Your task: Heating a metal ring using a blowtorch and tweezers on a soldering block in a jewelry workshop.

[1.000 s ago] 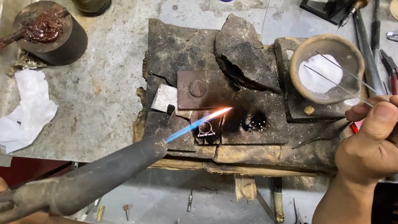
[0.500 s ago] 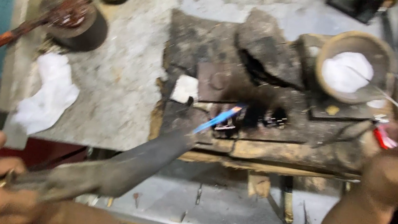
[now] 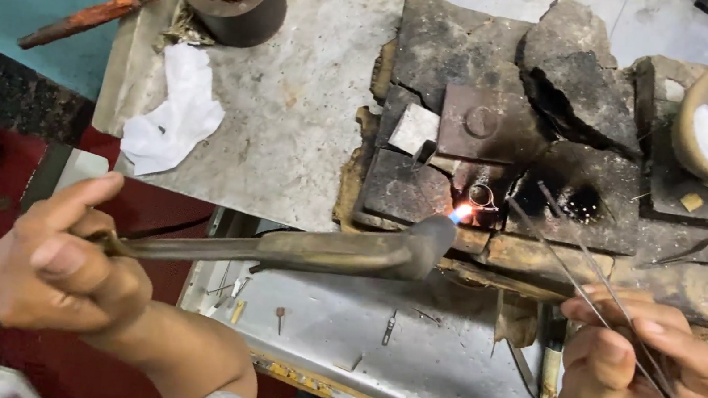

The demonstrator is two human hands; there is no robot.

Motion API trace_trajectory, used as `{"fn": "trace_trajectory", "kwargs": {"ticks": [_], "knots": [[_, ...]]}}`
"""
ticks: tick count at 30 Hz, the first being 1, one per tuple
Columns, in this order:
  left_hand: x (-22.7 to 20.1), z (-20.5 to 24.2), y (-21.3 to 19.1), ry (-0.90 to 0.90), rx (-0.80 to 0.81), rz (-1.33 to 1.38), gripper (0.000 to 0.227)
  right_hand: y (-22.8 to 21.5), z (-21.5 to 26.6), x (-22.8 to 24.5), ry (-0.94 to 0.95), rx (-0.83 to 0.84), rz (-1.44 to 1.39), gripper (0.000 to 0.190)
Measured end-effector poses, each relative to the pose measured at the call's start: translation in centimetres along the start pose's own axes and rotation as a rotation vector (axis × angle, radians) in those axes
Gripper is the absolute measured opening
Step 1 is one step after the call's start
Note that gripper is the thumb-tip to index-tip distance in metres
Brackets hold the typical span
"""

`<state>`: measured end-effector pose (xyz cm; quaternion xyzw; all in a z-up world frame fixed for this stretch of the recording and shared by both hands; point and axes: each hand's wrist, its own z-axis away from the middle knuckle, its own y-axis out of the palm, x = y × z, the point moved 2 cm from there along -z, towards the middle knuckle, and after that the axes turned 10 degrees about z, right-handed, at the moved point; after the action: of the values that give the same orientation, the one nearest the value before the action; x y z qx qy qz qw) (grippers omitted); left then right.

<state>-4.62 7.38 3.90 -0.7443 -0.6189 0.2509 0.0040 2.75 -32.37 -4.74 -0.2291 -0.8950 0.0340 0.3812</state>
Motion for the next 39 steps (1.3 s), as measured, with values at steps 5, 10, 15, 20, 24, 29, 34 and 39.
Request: {"fn": "trace_trajectory", "kwargs": {"ticks": [5, 10, 15, 20, 24, 29, 34, 39], "knots": [[0.1, 0.0, 0.0, 0.078, 0.005, -0.006, 0.075, 1.2, 0.0, -0.5, -0.068, -0.110, -0.182, 0.019], [-0.5, -0.2, 0.0, 0.054, -0.014, -0.037, 0.075, 0.7, 0.3, -0.9, -0.120, -0.011, -0.200, 0.019], [0.0, -1.0, -0.3, 0.064, -0.006, 0.008, 0.071, 0.9, 2.0, 1.3, 0.023, 0.063, -0.029, 0.032], [0.4, -1.2, -0.1, 0.138, -0.030, 0.079, 0.068, 0.5, 2.6, 2.9, 0.209, 0.052, 0.033, 0.031], [0.0, -1.7, -0.5, 0.115, -0.022, 0.066, 0.070, 0.4, 1.8, 3.1, 0.155, 0.140, 0.122, 0.023], [0.0, -1.2, -0.6, 0.056, -0.045, 0.046, 0.070, -0.7, 1.2, -1.2, -0.102, 0.138, -0.010, 0.020], [0.4, -0.6, -0.4, 0.055, -0.047, 0.028, 0.070, -0.3, 1.2, -1.8, -0.112, 0.059, -0.123, 0.015], [0.6, -0.5, -0.1, 0.085, -0.028, 0.030, 0.071, 0.0, 0.7, -1.5, -0.125, 0.076, -0.160, 0.019]]}}
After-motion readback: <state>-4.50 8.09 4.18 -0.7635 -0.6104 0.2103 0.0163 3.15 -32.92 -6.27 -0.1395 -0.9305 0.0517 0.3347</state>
